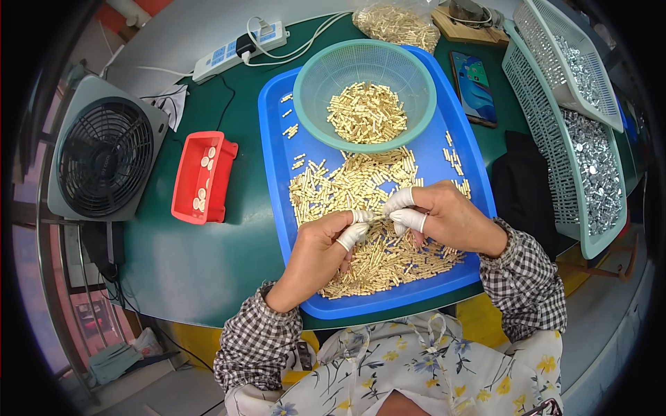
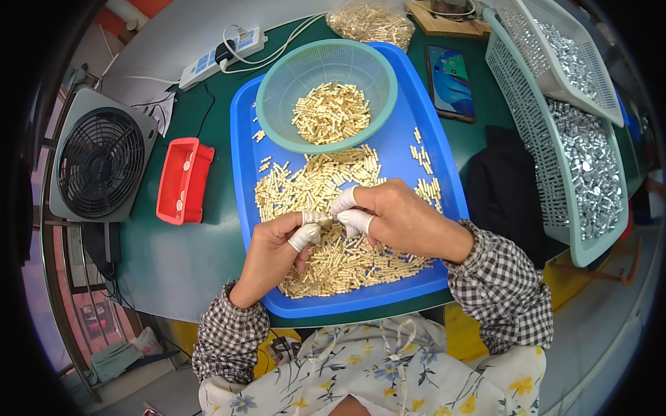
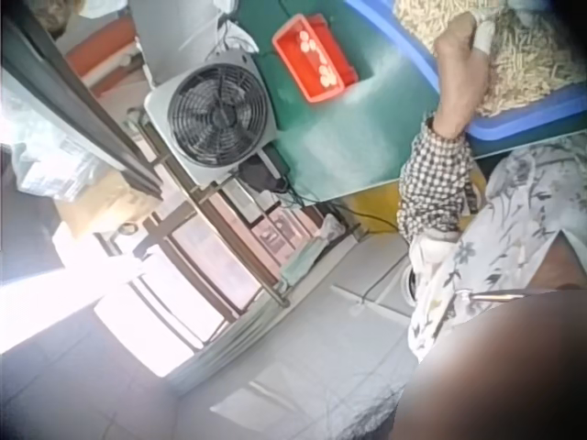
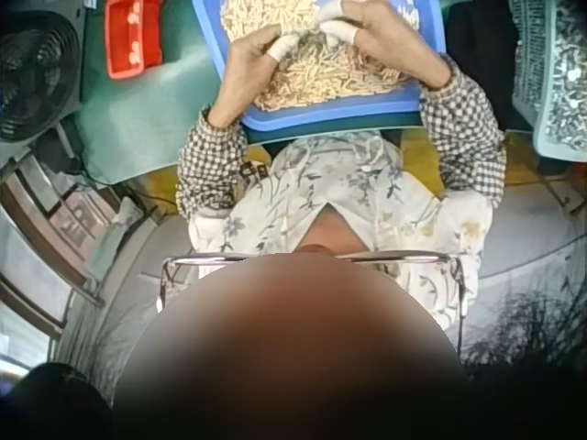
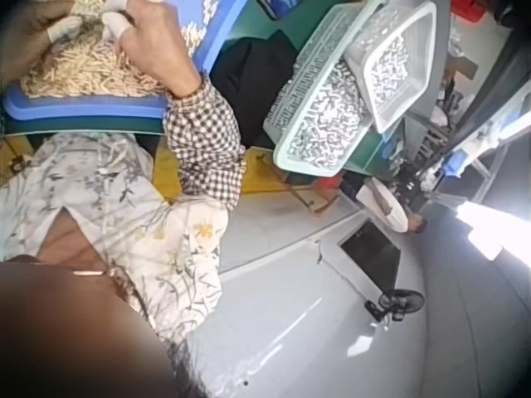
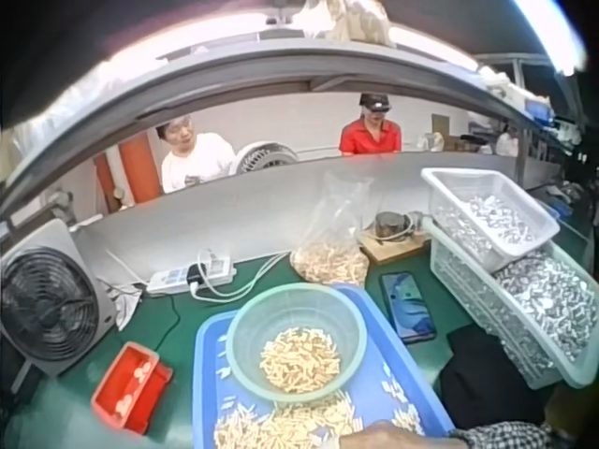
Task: Manually sorting and organizing small metal pins into containers at a workstation.
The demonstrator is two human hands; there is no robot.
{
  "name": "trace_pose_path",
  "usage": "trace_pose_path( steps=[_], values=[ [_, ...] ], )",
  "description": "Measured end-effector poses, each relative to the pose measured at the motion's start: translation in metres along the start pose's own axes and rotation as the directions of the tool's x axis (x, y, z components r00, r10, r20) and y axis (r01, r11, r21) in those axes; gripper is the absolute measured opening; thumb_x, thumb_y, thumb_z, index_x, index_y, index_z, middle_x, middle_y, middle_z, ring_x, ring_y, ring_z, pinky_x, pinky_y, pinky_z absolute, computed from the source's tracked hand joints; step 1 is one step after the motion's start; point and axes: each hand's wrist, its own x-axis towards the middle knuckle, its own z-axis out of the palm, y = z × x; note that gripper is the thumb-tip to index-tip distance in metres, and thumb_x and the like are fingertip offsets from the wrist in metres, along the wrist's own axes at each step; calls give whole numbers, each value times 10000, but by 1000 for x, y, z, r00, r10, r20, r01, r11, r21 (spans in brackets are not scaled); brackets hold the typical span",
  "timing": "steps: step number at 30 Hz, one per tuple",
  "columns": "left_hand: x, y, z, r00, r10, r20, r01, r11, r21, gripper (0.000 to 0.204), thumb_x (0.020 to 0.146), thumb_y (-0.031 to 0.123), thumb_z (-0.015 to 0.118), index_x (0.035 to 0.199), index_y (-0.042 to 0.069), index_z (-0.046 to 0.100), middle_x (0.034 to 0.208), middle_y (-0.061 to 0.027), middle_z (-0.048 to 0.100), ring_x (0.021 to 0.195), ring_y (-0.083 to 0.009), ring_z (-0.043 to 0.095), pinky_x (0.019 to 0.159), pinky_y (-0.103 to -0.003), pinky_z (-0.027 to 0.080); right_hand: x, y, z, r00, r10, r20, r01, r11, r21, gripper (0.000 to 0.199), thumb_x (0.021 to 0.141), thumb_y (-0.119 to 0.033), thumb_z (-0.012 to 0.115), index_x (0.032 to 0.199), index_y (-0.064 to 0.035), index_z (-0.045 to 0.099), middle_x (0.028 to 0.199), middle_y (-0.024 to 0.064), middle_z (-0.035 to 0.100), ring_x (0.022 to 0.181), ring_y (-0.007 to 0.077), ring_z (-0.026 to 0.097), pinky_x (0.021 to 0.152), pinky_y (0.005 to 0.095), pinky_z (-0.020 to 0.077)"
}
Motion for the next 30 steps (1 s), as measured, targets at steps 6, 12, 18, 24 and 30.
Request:
trace_pose_path(
  steps=[6, 12, 18, 24, 30],
  values=[
    [6, -4, 0, 973, 222, -61, -198, 942, 272, 169, 864, 35, 580, 1022, -2, 624, 734, -41, 565, 560, -102, 513, 482, -224, 421, -2, 3, 1, 975, -199, -101, 166, 948, -271, 167, 809, -23, 627, 974, -1, 632, 704, 102, 639, 545, 159, 610, 488, 276, 456],
    [5, -3, -5, 969, 240, -61, -212, 931, 297, 161, 813, 4, 615, 971, -26, 612, 808, -149, 610, 673, -256, 584, 604, -319, 459, 1, 1, 6, 973, -204, -112, 163, 940, -298, 162, 793, -38, 630, 952, -5, 634, 725, 145, 635, 594, 243, 621, 516, 320, 467],
    [2, -7, -8, 968, 240, -70, -214, 940, 264, 174, 882, 49, 574, 1038, 11, 639, 737, 5, 570, 489, -26, 476, 414, -184, 391, 4, 2, 11, 962, -233, -145, 183, 938, -295, 144, 790, -54, 613, 925, -9, 635, 708, 181, 615, 613, 325, 614, 518, 371, 468],
    [2, -9, -10, 963, 262, -64, -232, 925, 302, 184, 878, 51, 581, 1049, 13, 638, 752, -3, 584, 486, -27, 474, 413, -182, 388, 5, 2, 13, 956, -254, -148, 202, 933, -298, 140, 788, -59, 618, 916, -7, 637, 702, 175, 615, 608, 320, 614, 516, 371, 470],
    [3, -7, -9, 951, 302, -66, -260, 896, 359, 172, 821, 1, 609, 992, -13, 618, 789, -126, 600, 635, -220, 566, 565, -304, 449, 4, 3, 12, 948, -292, -124, 226, 896, -384, 146, 781, -54, 618, 917, -3, 627, 692, 163, 602, 619, 314, 609, 529, 376, 467]
  ],
)
